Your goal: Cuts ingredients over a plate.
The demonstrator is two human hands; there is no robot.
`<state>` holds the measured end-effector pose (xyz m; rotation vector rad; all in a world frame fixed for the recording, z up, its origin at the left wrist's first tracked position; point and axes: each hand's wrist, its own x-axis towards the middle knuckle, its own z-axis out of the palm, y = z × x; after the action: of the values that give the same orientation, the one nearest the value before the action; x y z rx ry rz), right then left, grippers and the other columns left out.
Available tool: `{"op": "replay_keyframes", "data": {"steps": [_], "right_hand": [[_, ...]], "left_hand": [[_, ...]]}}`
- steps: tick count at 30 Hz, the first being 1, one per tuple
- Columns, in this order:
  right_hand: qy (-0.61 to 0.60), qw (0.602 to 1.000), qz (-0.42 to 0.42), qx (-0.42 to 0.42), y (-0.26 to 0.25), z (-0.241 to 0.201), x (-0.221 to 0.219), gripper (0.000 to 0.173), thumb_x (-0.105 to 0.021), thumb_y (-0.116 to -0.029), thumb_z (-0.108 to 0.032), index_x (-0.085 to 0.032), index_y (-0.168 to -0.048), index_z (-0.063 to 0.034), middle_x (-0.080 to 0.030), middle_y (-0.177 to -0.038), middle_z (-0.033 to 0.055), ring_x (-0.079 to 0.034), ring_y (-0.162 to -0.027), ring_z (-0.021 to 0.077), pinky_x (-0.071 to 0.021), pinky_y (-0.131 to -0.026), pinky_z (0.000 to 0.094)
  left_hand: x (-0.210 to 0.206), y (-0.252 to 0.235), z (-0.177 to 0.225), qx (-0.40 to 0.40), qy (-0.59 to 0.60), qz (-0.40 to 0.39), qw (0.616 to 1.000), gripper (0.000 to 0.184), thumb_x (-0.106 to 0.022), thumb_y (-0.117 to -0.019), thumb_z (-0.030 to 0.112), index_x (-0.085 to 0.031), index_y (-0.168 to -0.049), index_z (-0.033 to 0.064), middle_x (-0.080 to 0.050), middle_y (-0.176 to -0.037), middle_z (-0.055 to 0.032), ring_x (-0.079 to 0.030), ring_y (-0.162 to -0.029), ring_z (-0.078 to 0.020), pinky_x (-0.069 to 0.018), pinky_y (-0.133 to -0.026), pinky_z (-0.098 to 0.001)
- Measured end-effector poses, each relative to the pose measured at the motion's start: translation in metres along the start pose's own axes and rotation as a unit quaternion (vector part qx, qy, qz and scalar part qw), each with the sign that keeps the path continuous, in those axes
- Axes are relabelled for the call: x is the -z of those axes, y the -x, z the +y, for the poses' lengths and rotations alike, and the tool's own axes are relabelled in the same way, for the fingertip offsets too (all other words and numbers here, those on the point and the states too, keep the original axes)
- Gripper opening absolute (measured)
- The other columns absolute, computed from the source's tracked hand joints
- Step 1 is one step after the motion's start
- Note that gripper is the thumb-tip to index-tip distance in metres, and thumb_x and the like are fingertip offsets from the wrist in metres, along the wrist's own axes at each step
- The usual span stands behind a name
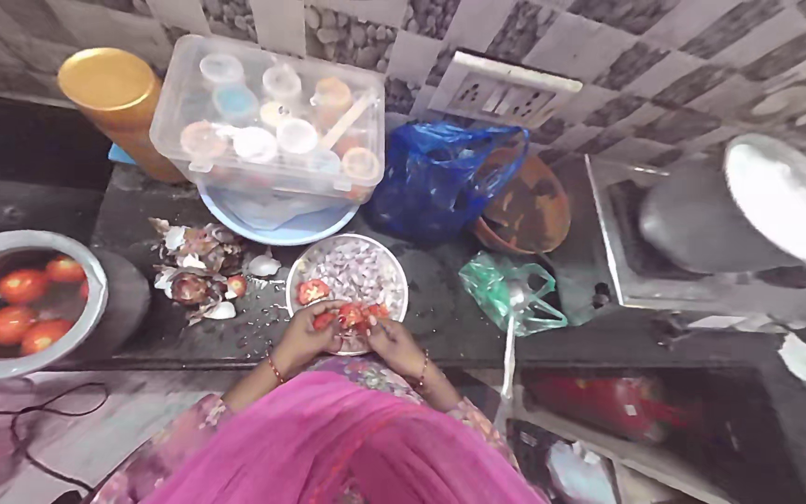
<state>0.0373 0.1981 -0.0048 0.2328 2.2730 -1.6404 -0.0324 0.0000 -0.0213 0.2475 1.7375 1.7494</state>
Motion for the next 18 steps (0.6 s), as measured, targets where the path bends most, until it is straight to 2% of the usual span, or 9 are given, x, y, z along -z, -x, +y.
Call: {"op": "replay_keyframes", "data": {"steps": [3,5,7,11,18], "right_hand": [[0.018,0.999,-0.001,-0.029,0.0002,0.0027,-0.0007,0.026,-0.055,-0.0986,-0.025,-0.060,-0.093,-0.0009,-0.053,-0.076,-0.0013,-0.051,-0.068,0.0041,-0.0465,-0.066,0.0259],[0.037,0.999,-0.009,-0.031,-0.0008,0.0024,-0.0021,0.028,-0.056,-0.0980,-0.029,-0.060,-0.094,-0.0010,-0.054,-0.077,-0.0005,-0.051,-0.068,0.0050,-0.0463,-0.065,0.0269],[0.047,0.998,-0.022,-0.031,-0.0024,0.0031,-0.0021,0.032,-0.055,-0.0987,-0.032,-0.061,-0.095,-0.0007,-0.056,-0.079,0.0018,-0.054,-0.071,0.0080,-0.0477,-0.068,0.0303],[0.057,0.996,-0.051,-0.033,-0.0035,0.0030,-0.0010,0.035,-0.051,-0.1011,-0.036,-0.059,-0.094,-0.0022,-0.054,-0.076,0.0008,-0.053,-0.069,0.0082,-0.0469,-0.066,0.0308],[0.061,0.996,-0.057,-0.035,-0.0031,0.0031,-0.0011,0.033,-0.050,-0.1018,-0.031,-0.058,-0.091,-0.0017,-0.051,-0.074,0.0007,-0.051,-0.067,0.0090,-0.0455,-0.065,0.0318]], "left_hand": [[-0.0007,0.0027,0.0003,-0.013,0.026,-0.032,0.999,0.058,-0.071,-0.0776,0.003,-0.053,-0.133,-0.0002,-0.067,-0.106,-0.0010,-0.066,-0.088,-0.0037,-0.0575,-0.078,-0.0223],[-0.0027,0.0042,-0.0003,-0.036,0.023,-0.049,0.998,0.050,-0.073,-0.0791,0.002,-0.054,-0.125,-0.0027,-0.067,-0.104,0.0012,-0.066,-0.090,-0.0014,-0.0567,-0.082,-0.0210],[-0.0031,0.0049,-0.0009,-0.055,0.011,-0.059,0.997,0.037,-0.071,-0.0801,0.000,-0.060,-0.115,-0.0030,-0.068,-0.103,0.0021,-0.065,-0.089,0.0008,-0.0562,-0.083,-0.0187],[-0.0024,0.0036,-0.0064,-0.097,0.013,-0.065,0.993,0.035,-0.072,-0.0798,0.001,-0.063,-0.113,-0.0030,-0.069,-0.103,0.0028,-0.066,-0.089,0.0012,-0.0564,-0.082,-0.0188],[-0.0052,0.0020,-0.0026,-0.063,0.021,-0.072,0.995,0.032,-0.070,-0.0824,0.005,-0.063,-0.113,-0.0003,-0.069,-0.097,0.0038,-0.066,-0.081,-0.0001,-0.0574,-0.075,-0.0196]]}}
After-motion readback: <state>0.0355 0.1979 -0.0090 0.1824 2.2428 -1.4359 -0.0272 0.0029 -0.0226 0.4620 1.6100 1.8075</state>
